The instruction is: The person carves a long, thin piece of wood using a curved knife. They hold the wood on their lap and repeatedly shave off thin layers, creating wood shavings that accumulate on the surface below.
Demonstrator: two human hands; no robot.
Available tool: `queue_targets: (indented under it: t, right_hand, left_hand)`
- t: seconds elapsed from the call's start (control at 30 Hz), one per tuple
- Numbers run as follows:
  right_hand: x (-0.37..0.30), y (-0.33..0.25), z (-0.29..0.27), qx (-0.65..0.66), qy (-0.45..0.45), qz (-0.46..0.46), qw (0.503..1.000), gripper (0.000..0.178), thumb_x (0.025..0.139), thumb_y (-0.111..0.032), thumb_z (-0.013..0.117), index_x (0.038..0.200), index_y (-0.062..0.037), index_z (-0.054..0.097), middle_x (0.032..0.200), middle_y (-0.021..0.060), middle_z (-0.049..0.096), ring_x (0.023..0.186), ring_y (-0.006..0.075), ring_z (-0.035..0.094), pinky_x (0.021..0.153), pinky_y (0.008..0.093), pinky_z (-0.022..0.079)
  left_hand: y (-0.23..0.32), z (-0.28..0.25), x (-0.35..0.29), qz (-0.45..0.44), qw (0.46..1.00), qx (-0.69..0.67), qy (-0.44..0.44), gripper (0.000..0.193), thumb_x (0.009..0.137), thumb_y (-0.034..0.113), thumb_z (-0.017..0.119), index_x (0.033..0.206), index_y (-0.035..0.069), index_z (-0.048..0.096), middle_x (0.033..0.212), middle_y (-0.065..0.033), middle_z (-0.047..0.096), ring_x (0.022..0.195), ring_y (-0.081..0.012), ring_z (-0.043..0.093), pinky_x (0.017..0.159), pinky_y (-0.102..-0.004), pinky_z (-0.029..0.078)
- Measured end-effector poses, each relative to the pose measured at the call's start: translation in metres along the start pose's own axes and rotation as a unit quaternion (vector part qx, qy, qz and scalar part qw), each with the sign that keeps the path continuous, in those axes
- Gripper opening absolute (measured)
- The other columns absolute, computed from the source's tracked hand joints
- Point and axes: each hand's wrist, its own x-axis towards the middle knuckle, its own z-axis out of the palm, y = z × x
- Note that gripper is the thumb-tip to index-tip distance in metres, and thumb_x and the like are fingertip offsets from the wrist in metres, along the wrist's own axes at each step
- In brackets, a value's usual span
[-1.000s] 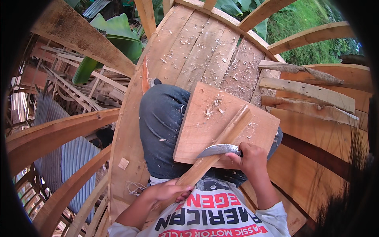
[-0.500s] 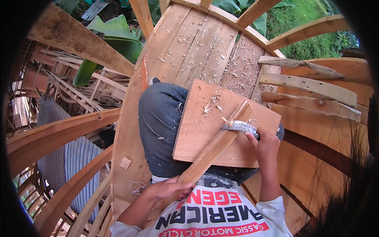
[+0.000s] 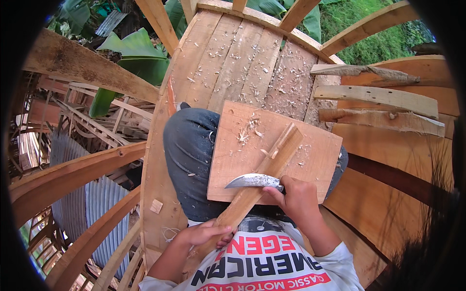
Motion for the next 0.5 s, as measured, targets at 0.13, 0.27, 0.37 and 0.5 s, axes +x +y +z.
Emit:
queue_targets:
  t: [0.13,0.27,0.37,0.5]
  right_hand:
    - [-0.003,0.0,-0.001,0.009,-0.007,0.026,1.0,0.049,0.082,-0.05,0.064,0.069,-0.0031,0.059,0.054,0.0143,0.058,0.049,0.0311,0.06,0.045,0.0387,0.045]
    - [-0.006,-0.002,-0.006,0.163,-0.084,0.052,0.982,0.033,0.085,-0.032,0.067,0.079,-0.0003,0.059,0.056,0.0113,0.056,0.05,0.0225,0.058,0.047,0.0332,0.043]
    - [-0.01,0.014,-0.019,0.353,-0.161,0.095,0.917,0.02,0.086,-0.017,0.068,0.091,0.0006,0.06,0.054,0.0014,0.05,0.048,0.0089,0.051,0.045,0.0253,0.038]
    - [-0.012,0.027,-0.029,0.424,-0.102,0.156,0.886,0.019,0.087,-0.011,0.067,0.101,0.0008,0.061,0.058,-0.0041,0.05,0.051,0.0015,0.046,0.045,0.0188,0.035]
  left_hand:
    - [0.002,0.002,0.0,-0.009,1.0,0.023,0.019,0.028,0.096,0.03,0.051,0.106,0.004,0.048,0.074,0.0008,0.043,0.063,-0.0088,0.042,0.057,-0.0229,0.037]
    - [0.004,0.002,-0.002,-0.012,0.999,0.033,0.027,0.028,0.097,0.03,0.051,0.106,0.004,0.048,0.074,0.0003,0.043,0.063,-0.0092,0.042,0.057,-0.0234,0.037]
    - [0.001,0.001,-0.003,0.006,1.0,0.027,0.015,0.028,0.096,0.03,0.051,0.105,0.004,0.048,0.074,0.0002,0.043,0.062,-0.0094,0.042,0.057,-0.0237,0.037]
    - [0.004,0.0,0.0,0.002,1.0,0.028,-0.003,0.028,0.096,0.029,0.051,0.105,0.004,0.048,0.074,0.0001,0.044,0.062,-0.0095,0.042,0.057,-0.0238,0.037]
